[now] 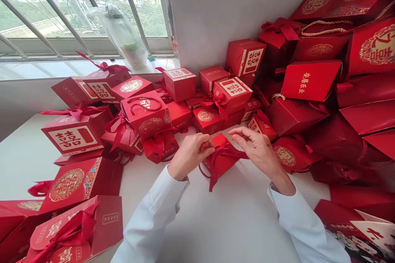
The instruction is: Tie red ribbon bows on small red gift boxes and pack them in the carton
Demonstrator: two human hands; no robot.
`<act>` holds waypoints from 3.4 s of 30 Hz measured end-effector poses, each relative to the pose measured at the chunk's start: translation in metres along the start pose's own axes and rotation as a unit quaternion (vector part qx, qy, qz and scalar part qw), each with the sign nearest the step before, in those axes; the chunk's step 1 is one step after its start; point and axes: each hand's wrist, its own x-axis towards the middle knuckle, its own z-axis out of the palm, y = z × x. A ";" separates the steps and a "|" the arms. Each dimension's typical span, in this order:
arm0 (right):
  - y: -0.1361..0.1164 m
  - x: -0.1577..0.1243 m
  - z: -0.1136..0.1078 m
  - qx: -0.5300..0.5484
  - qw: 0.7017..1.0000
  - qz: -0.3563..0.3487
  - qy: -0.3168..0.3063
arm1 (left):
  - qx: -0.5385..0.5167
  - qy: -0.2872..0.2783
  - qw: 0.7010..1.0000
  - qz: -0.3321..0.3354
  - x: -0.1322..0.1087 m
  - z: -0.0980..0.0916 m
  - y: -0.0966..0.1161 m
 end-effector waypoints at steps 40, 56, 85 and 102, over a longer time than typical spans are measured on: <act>-0.009 -0.010 -0.008 -0.167 0.973 -0.149 -0.059 | 0.036 -0.040 0.998 0.044 -0.005 -0.007 -0.006; -0.006 -0.010 0.000 -0.317 0.928 -0.191 -0.048 | 0.005 0.010 1.000 0.017 -0.002 -0.007 0.000; 0.023 -0.002 0.008 -0.331 0.881 -0.330 0.074 | -0.029 0.021 0.999 -0.026 -0.001 -0.010 0.001; 0.020 0.001 0.009 -0.313 0.901 -0.298 0.022 | -0.078 0.037 0.994 0.061 0.005 -0.002 0.001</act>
